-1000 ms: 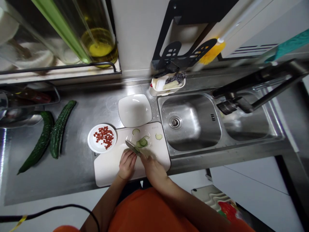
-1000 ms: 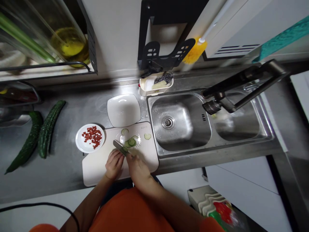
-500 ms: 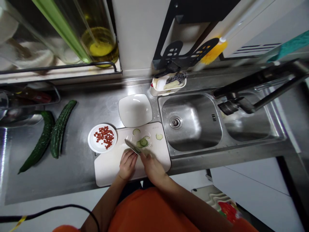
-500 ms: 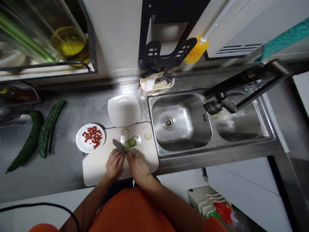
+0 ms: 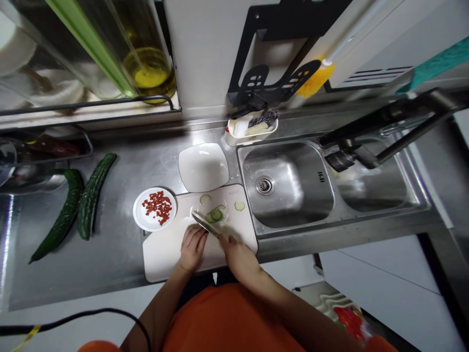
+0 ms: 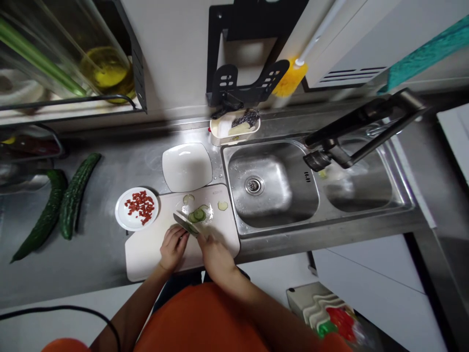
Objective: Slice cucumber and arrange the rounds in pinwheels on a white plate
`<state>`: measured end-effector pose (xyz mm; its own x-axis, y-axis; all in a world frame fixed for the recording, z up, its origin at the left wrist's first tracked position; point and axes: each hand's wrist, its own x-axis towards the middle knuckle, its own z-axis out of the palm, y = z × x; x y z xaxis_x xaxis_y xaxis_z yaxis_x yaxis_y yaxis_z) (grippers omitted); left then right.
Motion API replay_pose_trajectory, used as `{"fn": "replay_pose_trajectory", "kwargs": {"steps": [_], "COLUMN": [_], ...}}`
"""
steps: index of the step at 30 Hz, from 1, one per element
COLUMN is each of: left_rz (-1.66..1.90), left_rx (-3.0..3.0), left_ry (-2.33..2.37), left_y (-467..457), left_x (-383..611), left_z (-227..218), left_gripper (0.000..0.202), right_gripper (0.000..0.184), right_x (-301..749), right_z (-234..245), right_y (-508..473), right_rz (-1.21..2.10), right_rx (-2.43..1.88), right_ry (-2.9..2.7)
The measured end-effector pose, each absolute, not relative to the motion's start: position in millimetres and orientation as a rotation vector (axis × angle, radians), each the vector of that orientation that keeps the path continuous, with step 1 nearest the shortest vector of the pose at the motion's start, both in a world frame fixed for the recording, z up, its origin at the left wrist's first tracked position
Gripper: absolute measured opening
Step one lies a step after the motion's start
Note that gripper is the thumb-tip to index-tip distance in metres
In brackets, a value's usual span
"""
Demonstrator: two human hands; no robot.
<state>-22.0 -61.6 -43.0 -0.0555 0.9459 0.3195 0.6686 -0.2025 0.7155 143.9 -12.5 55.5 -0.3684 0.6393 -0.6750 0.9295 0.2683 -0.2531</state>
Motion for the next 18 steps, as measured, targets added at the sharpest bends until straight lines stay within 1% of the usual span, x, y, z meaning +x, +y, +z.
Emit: {"fn": "replay_pose_trajectory", "kwargs": {"steps": [7,11,18], "left_rz": [1.145,1.135,1.141], "left_rx": [1.915,1.913,1.9], "left_ry": [1.743,1.759,1.735], "left_y": [-64,-66,-65], "left_x": [-23,-23,-22], "left_z": [-49,-50,-48], "left_gripper": [0.017,0.017,0.019], "right_gripper": [0.046,0.043,0.044], "right_x": [159,162,163], "right_z": [81,88,93], "right_y": [-25,-25,-25], "right_rz": [-0.891,-0.917,-0.959], "right_rx": [1.366,1.337,1.341], "right_ry": [2.034,2.006,1.943]}}
